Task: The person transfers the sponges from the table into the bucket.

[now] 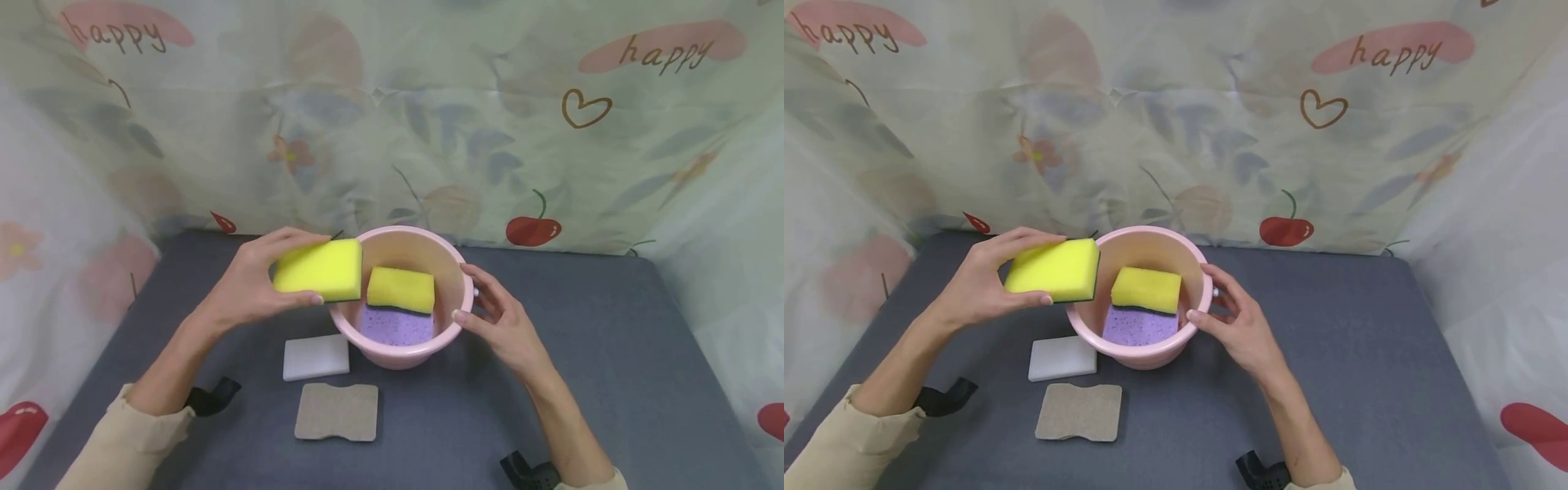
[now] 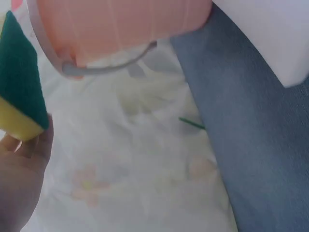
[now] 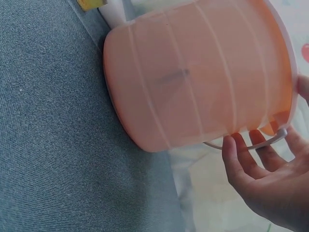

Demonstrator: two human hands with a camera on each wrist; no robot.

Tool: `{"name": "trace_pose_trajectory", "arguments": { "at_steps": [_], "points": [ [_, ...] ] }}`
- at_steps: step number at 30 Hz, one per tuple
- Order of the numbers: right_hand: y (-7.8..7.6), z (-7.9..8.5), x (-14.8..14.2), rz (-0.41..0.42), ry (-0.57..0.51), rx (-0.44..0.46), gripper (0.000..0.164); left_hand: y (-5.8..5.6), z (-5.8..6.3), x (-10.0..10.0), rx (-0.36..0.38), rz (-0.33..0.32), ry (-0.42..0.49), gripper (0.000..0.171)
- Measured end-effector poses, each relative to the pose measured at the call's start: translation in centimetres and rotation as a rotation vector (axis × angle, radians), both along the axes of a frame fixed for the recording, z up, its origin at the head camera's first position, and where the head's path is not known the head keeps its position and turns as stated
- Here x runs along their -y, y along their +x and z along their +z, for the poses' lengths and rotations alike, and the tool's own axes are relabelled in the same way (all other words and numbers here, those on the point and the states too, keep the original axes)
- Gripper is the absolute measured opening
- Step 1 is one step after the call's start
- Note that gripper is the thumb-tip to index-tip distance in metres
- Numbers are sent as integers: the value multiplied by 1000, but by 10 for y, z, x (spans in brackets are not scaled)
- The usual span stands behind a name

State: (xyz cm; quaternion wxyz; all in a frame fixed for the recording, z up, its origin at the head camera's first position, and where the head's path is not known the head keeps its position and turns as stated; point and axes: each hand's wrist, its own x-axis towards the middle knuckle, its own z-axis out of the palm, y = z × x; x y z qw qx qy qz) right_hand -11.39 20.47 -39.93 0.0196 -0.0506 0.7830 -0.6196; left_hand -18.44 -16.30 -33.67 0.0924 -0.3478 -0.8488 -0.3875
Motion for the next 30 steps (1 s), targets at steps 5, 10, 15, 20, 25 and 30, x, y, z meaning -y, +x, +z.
{"name": "trace_pose_trajectory", "arguments": {
  "at_steps": [5,10,15,20,25,30],
  "points": [
    [0,-1,2,20,-60,-8,69,1,0,-11,-14,-82,26,80],
    [-1,-1,3,13,-76,-8,69,4,0,-22,16,-93,-5,74],
    [0,0,2,10,-62,7,69,7,-1,-34,47,-97,-41,67],
    [0,3,-1,16,-26,26,70,7,0,-45,56,-125,-48,70],
    [0,5,-1,29,-5,36,70,8,-1,-56,73,-155,-65,69],
    [1,5,0,29,13,32,69,9,-2,-65,80,-154,-76,69]
  ]
}}
